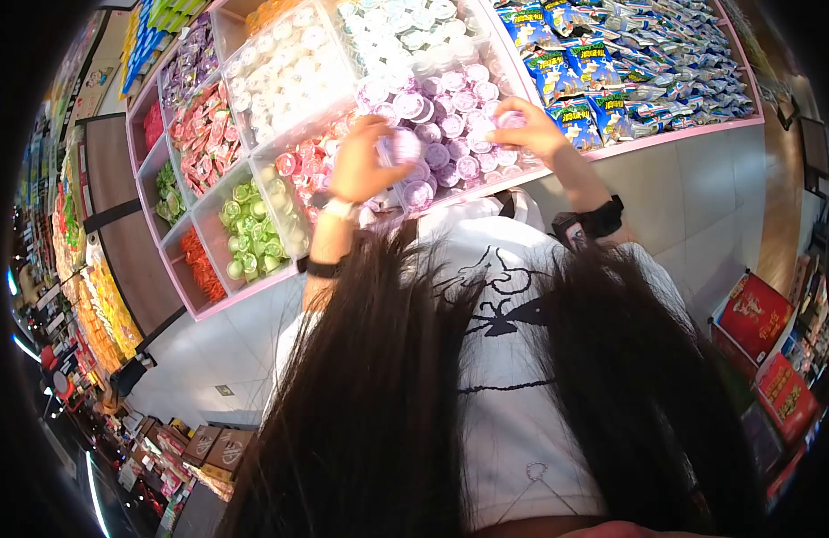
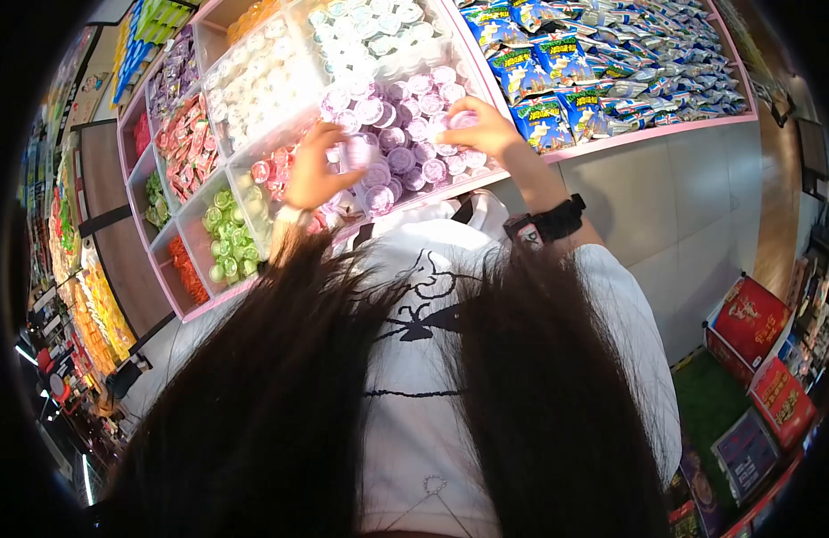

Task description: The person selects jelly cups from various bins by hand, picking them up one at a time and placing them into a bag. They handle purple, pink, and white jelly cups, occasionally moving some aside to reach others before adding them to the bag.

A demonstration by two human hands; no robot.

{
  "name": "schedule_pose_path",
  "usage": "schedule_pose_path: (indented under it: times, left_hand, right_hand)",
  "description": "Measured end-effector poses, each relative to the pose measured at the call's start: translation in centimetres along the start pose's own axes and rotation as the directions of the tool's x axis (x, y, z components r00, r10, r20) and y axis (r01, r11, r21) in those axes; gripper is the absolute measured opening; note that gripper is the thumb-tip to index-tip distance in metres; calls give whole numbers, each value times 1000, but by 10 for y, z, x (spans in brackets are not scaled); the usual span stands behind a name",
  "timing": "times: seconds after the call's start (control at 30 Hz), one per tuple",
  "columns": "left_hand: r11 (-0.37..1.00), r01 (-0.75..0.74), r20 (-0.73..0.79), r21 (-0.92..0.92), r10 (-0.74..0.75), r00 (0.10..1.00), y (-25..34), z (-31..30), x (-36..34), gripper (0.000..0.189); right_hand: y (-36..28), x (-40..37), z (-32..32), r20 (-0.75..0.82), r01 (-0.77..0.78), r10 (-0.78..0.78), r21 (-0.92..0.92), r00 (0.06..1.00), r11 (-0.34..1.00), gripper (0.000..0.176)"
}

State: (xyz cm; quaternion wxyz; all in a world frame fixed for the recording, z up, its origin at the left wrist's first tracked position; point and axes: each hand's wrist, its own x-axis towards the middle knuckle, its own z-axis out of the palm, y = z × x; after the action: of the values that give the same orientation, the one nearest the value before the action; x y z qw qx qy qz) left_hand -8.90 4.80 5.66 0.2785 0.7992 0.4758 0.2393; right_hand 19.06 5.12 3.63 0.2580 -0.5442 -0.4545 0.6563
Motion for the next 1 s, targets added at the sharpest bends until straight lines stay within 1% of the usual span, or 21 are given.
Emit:
schedule_pose_path:
  times: [0.07,0.1,0.13,0.17,0.2,0.23,0.27,0.3,0.37,0.4,0.5,0.57,0.63,0.67,0.77,0.8,0.87,0.9,0.93,0.97,1.0]
  left_hand:
    - [981,153,-147,122,-134,980,-17,-24,-33,36]
    - [930,364,-129,-45,-366,921,-39,-23,-55,34]
    - [764,521,-40,-380,-577,816,-48,-23,-71,34]
    - [469,602,119,-646,-718,686,-49,-23,-86,35]
    - [88,384,235,-919,-659,714,-42,-24,-100,36]
    - [-347,106,296,-932,-557,776,-36,-22,-110,38]
    - [-514,-10,302,-858,-521,798,-43,-14,-122,46]
    - [-517,-36,293,-855,-540,789,-52,-6,-136,48]
    - [-524,-85,279,-848,-576,768,-64,6,-159,51]
    - [-530,-107,277,-841,-592,757,-62,5,-163,52]
    - [-624,-193,215,-757,-516,829,-60,-3,-164,50]
    - [-527,-238,198,-816,-641,742,-60,2,-160,42]
    - [-492,-252,206,-833,-699,685,-70,9,-157,44]
    - [-567,-205,274,-798,-644,714,-79,10,-157,41]
    - [-639,-56,376,-768,-519,768,-96,20,-155,40]
    - [-678,-34,482,-734,-555,678,-72,6,-138,23]
    - [-778,-39,518,-627,-453,725,-68,3,-136,21]
    - [-823,-38,528,-567,-399,750,-68,2,-134,20]
    - [-787,-30,515,-616,-431,741,-74,5,-136,19]
    - [-792,-41,517,-609,-436,737,-79,7,-140,19]
    - [-797,-52,521,-601,-440,731,-83,10,-145,20]
  right_hand:
    - [-13,7,32,80,197,-186,-162,979,967,36]
    - [-17,13,53,176,345,-310,-224,934,911,40]
    - [-16,19,77,258,487,-422,-296,869,822,40]
    - [-22,20,104,333,574,-471,-393,817,718,40]
    - [-24,22,130,436,703,-562,-301,703,645,41]
    - [-29,19,153,504,673,-494,-271,708,688,43]
    - [-32,19,172,555,753,-536,-297,637,587,44]
    - [-37,17,187,592,754,-507,-293,626,588,47]
    - [-33,21,211,609,850,-599,-297,520,436,49]
    - [-31,21,219,627,857,-589,-312,511,410,50]
    - [-19,25,231,644,872,-589,-341,488,351,53]
    - [-2,32,234,608,880,-636,-330,475,342,58]
    - [3,31,235,590,823,-585,-486,557,294,68]
    - [2,32,235,574,786,-562,-559,596,263,72]
    - [-11,34,225,598,764,-488,-580,635,284,83]
    - [-18,36,216,604,769,-490,-580,628,271,85]
    - [-41,36,183,539,770,-563,-312,626,557,74]
    - [-35,41,164,355,553,-444,-314,822,772,65]
    - [-22,49,141,169,295,-258,-253,951,921,57]
    - [8,64,113,-108,349,-377,-211,920,913,37]
    - [14,59,86,-116,198,-311,-555,943,808,33]
